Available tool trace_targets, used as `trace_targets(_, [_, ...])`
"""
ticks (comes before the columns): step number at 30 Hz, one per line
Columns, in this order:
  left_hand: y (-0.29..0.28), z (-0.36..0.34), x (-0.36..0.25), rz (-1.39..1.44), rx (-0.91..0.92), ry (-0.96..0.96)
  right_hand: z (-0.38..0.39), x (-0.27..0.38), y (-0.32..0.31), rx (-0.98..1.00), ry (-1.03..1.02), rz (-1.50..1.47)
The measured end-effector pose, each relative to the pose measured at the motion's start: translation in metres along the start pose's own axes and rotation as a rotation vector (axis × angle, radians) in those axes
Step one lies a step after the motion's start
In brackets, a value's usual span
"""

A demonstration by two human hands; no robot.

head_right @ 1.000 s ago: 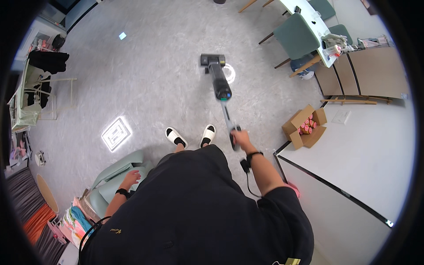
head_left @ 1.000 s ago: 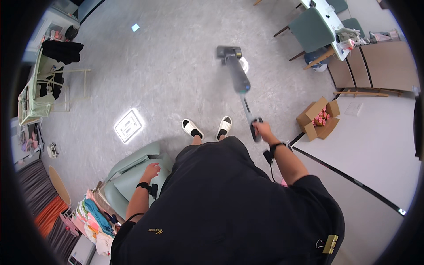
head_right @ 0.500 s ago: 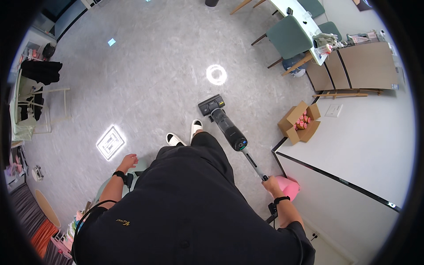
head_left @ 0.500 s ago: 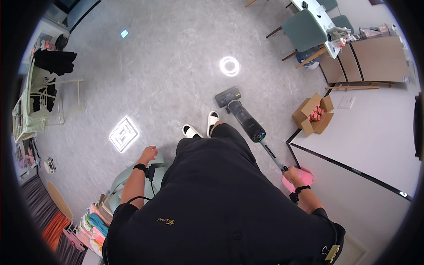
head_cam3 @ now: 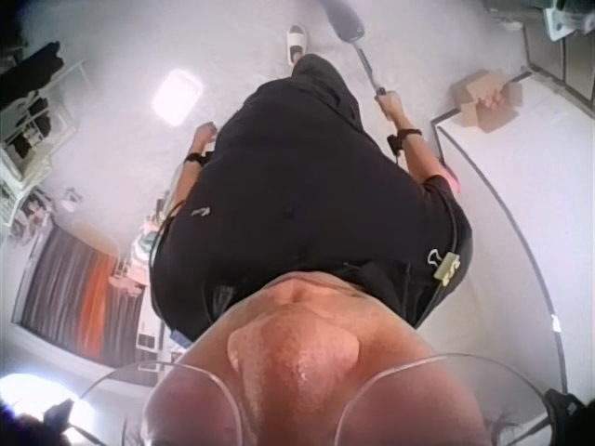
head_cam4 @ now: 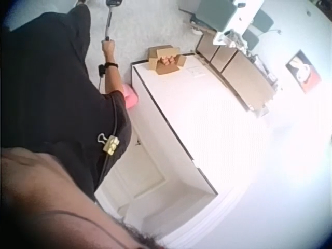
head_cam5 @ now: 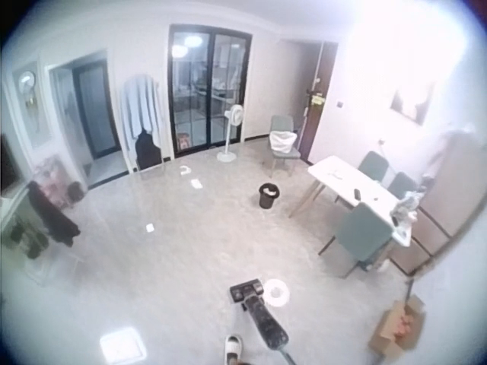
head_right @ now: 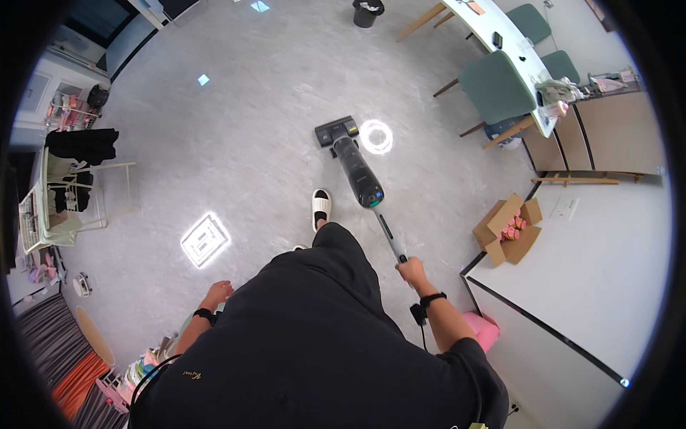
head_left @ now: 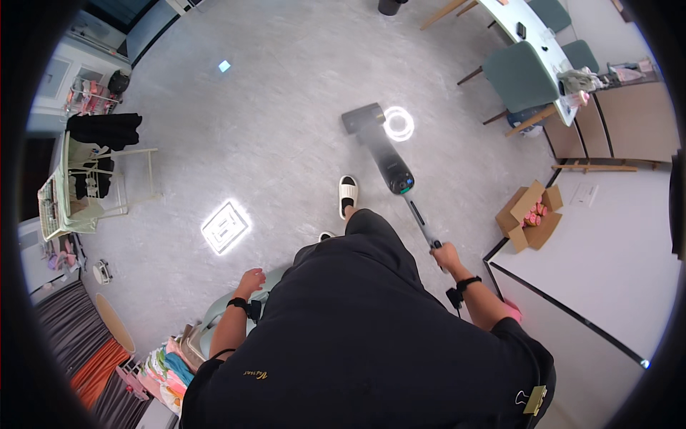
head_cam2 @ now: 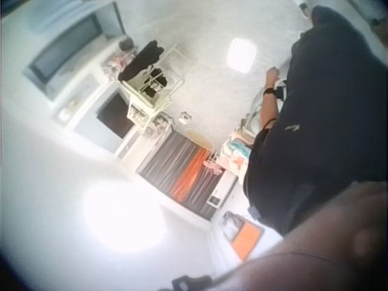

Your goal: The recorder is vacuuming the floor in a living area and moving a cushion.

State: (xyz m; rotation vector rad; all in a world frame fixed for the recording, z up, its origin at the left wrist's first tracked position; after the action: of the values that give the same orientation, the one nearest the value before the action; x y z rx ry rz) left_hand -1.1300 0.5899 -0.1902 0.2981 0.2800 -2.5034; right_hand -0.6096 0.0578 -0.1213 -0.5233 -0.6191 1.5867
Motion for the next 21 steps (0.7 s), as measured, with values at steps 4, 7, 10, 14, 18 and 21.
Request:
trace_targets(4, [-0.028, 0.022, -0.056, -0.005, -0.111, -0.001, -0.086, 0.120, -0.058, -0.018, -0.120, -0.047])
trace_targets(7, [-0.043, 0.035, -0.103, 0.122, -0.129, 0.059, -0.158, 0.197, -0.091, -0.030, -0.209, -0.051])
trace_targets(10, [-0.042, 0.050, -0.154, 0.023, -0.144, 0.114, -0.188, 0.273, -0.142, -0.037, -0.351, -0.350])
trace_targets(14, [-0.056, 0.044, -0.195, -0.096, -0.119, 0.162, -0.201, 0.351, -0.173, 0.022, -0.292, -0.401])
trace_targets(18, [-0.089, 0.010, -0.217, -0.149, -0.083, 0.172, -0.195, 0.366, -0.152, 0.073, -0.276, -0.422])
trace_targets(21, [-0.120, -0.035, -0.216, -0.168, -0.013, 0.097, -0.162, 0.335, -0.113, 0.100, -0.189, -0.344])
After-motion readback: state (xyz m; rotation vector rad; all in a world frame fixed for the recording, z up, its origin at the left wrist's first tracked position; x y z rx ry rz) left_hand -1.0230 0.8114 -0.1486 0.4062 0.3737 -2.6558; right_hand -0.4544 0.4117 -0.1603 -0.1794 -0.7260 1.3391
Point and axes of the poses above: each hand's wrist, its own z-axis away from the middle knuckle, its own y-axis out of the palm, x = y × z, the point moved 10 cm from there along -z, towards the middle knuckle, and after that the axes turned 13 degrees about z, right-handed, at the moved point
